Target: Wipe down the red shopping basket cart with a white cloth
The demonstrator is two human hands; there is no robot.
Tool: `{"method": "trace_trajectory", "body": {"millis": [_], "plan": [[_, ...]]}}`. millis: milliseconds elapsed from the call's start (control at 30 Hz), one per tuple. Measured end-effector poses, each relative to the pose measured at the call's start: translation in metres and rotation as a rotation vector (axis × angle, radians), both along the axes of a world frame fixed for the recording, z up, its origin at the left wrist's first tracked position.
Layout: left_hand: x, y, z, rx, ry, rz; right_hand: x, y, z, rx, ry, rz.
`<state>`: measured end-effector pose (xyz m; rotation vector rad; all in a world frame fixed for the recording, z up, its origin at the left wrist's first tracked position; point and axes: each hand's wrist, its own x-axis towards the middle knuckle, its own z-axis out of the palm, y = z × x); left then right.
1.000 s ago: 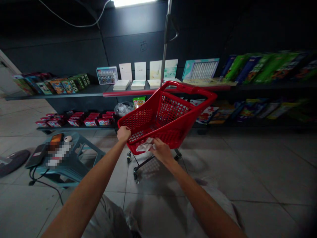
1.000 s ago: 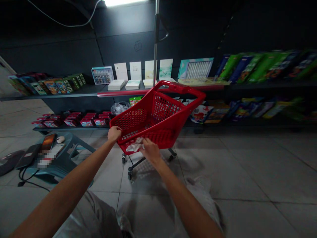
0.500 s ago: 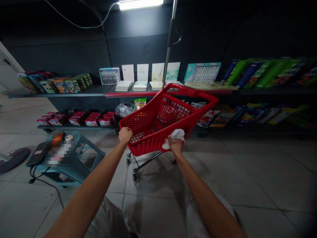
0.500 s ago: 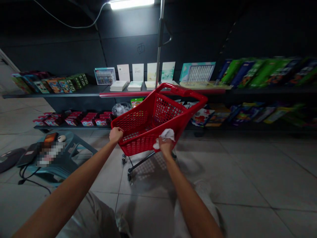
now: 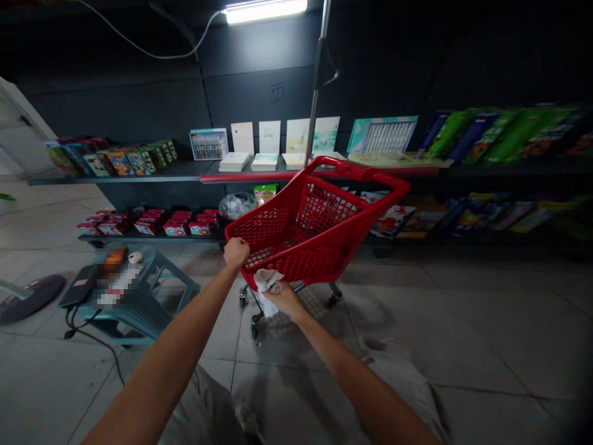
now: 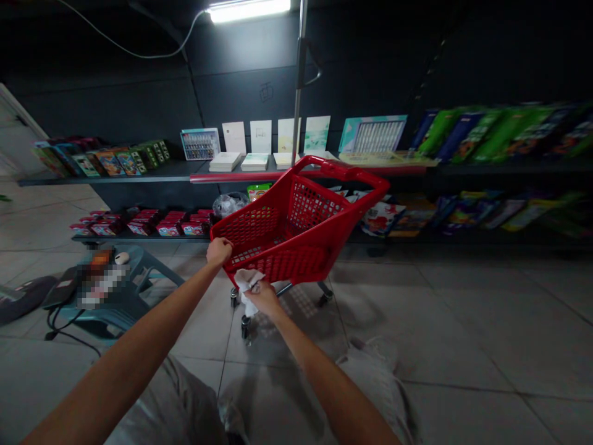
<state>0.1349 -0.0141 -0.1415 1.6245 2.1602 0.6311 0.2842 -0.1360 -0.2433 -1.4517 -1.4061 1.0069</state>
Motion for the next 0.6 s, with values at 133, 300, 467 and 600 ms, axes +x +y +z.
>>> {"method": "trace_trajectory", "body": {"millis": [133,300,467,600], "plan": [[-0.002,0.002,0.001,0.009,0.007,0.004,0.068,0.019,0.017,-0.078,0.224,-0.278],[0.0,0.001,0.003,-0.001,0.002,0.012,0.172,0.041,0.044,0.021,0.281,-0.658],[0.0,0.002,0.0,0.003,0.011,0.008,0.237,0.053,0.041,0.26,0.115,-1.019],[0.0,0.001,-0.001,-0.003,0.022,0.01,0.219,0.056,0.018,0.181,-0.07,-0.807]]}}
